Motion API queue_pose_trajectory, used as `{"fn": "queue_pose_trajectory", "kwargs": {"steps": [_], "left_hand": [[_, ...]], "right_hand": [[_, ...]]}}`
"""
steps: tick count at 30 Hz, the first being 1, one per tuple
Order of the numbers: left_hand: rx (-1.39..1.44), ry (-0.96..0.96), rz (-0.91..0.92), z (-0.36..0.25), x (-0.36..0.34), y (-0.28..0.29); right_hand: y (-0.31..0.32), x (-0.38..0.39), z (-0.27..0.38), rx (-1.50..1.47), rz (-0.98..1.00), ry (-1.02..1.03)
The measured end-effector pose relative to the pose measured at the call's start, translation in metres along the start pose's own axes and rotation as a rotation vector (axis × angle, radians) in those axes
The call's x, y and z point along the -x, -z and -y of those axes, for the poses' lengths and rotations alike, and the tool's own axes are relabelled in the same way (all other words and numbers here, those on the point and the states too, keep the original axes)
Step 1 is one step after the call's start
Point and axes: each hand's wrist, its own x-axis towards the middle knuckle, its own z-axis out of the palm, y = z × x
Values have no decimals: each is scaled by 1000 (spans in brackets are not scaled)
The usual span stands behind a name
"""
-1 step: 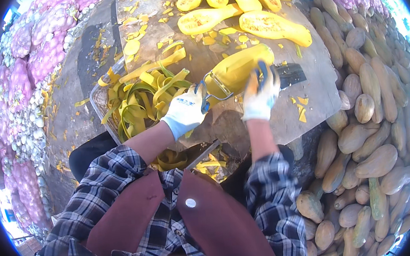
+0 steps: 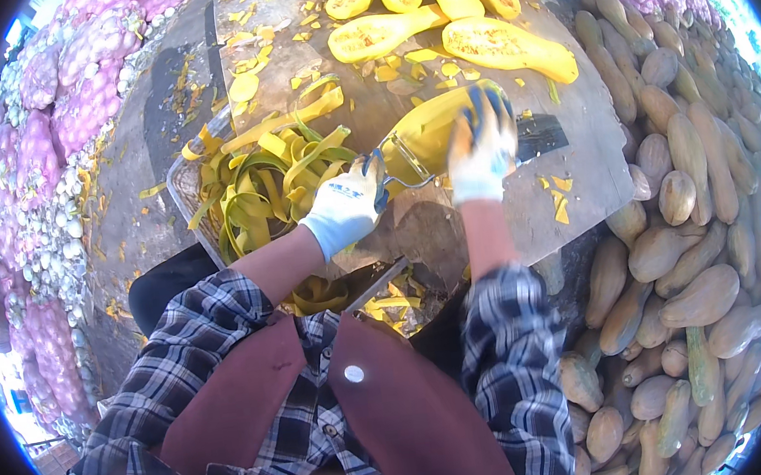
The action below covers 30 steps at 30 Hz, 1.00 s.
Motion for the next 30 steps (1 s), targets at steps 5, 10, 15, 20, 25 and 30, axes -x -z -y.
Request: {"fn": "queue_pose_trajectory", "kwargs": {"steps": [5,10,15,20,25,30], "left_hand": [[240,113,-76,27,23,26],[-12,270,123,37,41,57],[-272,150,310,4,52,54],[-252,283,429,31,145,53],[-159,484,348,51,176,68],[-148,147,45,30,83,80]], "right_hand": [[-26,-7,-11,375,505,155],[-42,4,10,283,587,168],[-48,5,27,292,587,182],[-48,6,28,288,558,183],[-48,7,9,292,551,116],[-50,11,13,280,558,221]]}}
